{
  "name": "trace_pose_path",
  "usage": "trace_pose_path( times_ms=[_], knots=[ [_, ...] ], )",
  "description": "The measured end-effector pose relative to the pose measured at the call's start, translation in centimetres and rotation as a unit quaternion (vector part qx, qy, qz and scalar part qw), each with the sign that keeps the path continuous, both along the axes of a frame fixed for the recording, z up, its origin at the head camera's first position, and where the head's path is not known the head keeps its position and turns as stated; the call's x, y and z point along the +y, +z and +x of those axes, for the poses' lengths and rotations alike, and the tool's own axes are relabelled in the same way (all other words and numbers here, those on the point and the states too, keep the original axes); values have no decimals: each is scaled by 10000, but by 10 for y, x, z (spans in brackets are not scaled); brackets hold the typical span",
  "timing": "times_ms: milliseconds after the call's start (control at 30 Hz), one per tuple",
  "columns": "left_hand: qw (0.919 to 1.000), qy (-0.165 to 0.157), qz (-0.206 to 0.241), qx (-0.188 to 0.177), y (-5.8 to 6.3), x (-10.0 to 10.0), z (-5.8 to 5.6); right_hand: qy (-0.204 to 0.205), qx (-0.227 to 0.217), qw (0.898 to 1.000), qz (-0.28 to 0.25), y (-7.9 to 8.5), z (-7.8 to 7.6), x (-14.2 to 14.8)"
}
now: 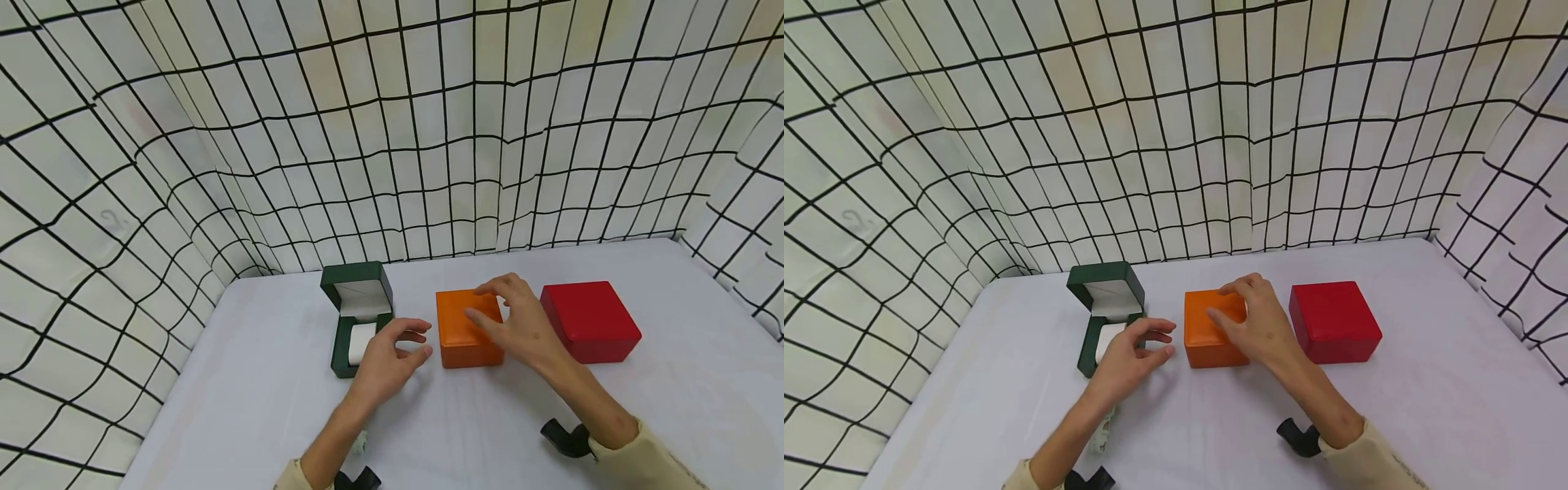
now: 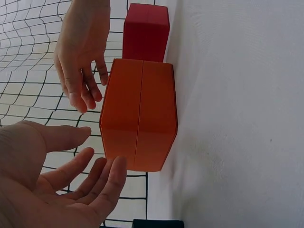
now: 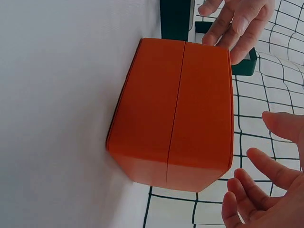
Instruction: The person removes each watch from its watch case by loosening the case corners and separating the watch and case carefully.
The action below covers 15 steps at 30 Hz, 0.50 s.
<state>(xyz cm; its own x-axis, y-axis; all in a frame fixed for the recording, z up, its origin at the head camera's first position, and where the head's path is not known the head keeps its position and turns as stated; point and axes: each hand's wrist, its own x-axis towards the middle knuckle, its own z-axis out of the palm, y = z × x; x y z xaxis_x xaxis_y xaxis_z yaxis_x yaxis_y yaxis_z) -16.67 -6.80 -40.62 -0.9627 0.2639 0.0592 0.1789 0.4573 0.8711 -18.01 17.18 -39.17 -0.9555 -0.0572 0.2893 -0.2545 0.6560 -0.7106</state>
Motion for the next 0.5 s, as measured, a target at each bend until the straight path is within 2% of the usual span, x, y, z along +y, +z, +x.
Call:
trace_pose_path(
  times_ms=[300,500],
  knots=[
    [9990,-271,-170,-318,-3,8,5,-124,-341,9992,161,-6,5,10],
    [9987,-291,-162,-397,-7,14,7,2,-322,9993,206,-11,6,18]
  ],
)
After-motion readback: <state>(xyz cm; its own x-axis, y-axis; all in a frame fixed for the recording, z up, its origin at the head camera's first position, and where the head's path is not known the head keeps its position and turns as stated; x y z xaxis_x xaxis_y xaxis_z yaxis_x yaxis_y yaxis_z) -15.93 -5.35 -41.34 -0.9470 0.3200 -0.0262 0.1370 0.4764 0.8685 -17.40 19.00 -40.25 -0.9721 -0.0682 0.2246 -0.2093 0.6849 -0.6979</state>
